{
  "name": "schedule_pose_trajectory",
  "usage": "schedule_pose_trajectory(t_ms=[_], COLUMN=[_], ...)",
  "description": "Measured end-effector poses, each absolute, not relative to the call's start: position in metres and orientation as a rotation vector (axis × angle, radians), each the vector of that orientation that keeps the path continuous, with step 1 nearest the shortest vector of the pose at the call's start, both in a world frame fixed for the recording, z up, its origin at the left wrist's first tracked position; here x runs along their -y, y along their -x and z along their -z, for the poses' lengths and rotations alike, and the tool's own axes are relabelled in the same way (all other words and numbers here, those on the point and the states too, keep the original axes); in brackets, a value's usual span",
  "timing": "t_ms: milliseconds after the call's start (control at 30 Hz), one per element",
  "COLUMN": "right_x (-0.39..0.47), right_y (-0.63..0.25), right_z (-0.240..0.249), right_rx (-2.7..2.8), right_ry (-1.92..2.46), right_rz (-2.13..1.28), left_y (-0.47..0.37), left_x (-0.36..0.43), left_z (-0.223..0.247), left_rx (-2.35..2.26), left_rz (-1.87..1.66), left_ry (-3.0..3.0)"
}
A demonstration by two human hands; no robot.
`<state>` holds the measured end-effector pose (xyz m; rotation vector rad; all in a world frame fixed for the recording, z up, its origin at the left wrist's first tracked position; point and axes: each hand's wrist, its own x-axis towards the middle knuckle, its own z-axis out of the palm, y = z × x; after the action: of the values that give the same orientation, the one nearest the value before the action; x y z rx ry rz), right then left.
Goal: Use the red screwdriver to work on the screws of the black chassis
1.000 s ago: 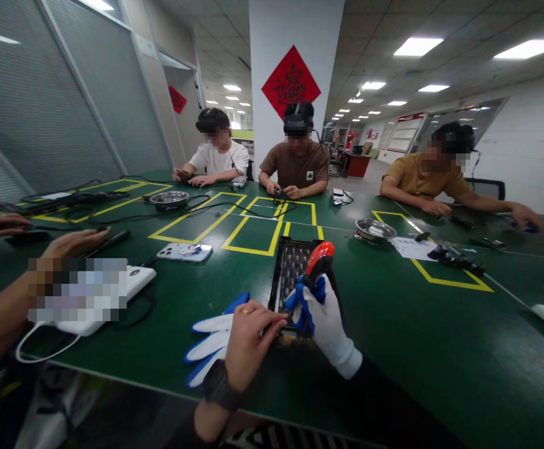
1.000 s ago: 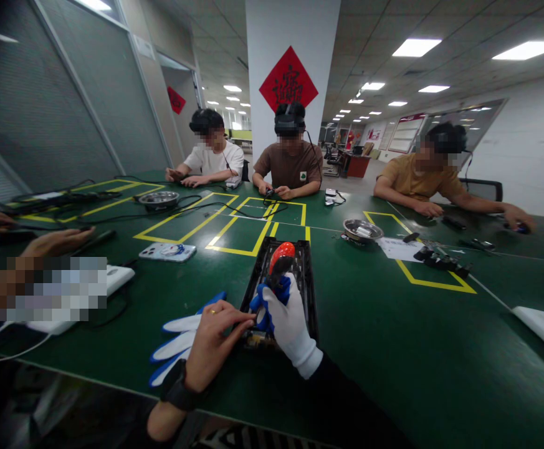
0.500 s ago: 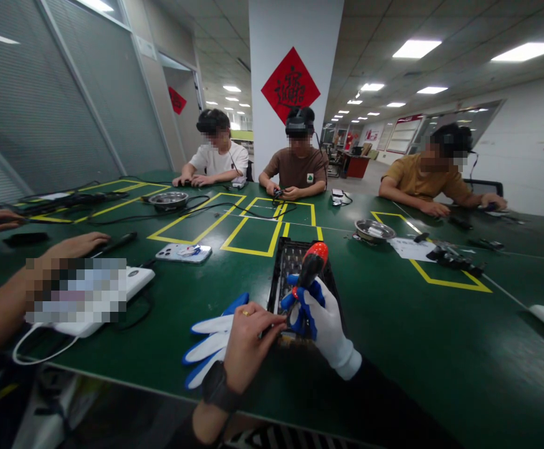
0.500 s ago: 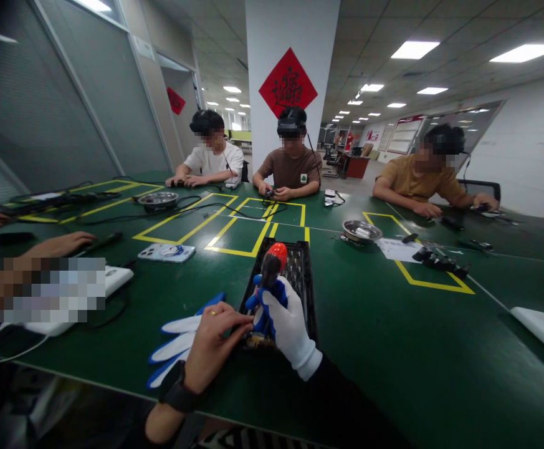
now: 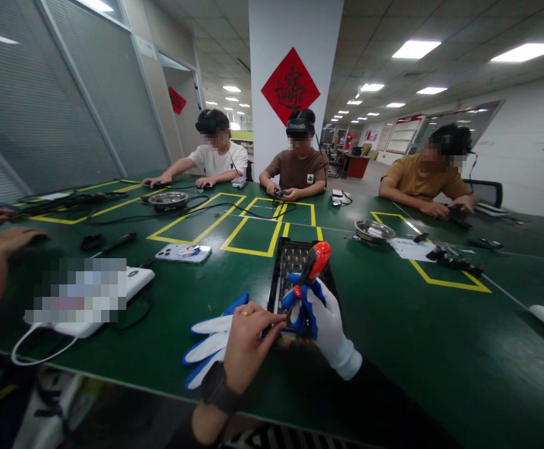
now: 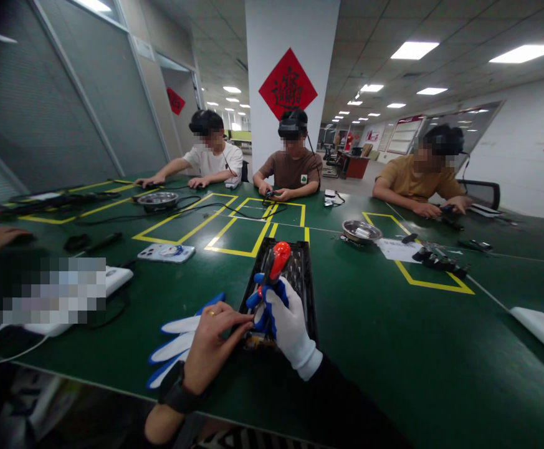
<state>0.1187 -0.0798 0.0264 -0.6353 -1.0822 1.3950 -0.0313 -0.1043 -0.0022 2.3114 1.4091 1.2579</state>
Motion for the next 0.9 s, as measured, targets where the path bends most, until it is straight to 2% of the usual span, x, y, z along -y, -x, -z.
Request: schedule_pose_trajectory(t_ms=[200,433,767,900], right_x=[0.0766,0.0798,0.0783,0.0770], right_y=[-0.1146,-0.1193,-0.1144,-0.1167], right_z=[-0.0249,-0.0275,-0.0266,-0.0239], right_rx=[1.085,1.058,1.017,0.990], right_ry=[0.760,0.606,0.721,0.645], right_rz=[-1.262,-1.415,-1.293,-1.362], left_y=[0.0316,0.0311,0.0308,0.0303], left_x=[0.1043,0.1041,0.1039,0.1027], left_z=[0.0019,0.0013,0.0018,0.0024], left_rx=[-1.415,-1.410,-1.402,-1.404], left_rz=[-1.260,-1.259,-1.221,-1.226], left_ry=[-2.316,-2.318,-2.322,-2.327])
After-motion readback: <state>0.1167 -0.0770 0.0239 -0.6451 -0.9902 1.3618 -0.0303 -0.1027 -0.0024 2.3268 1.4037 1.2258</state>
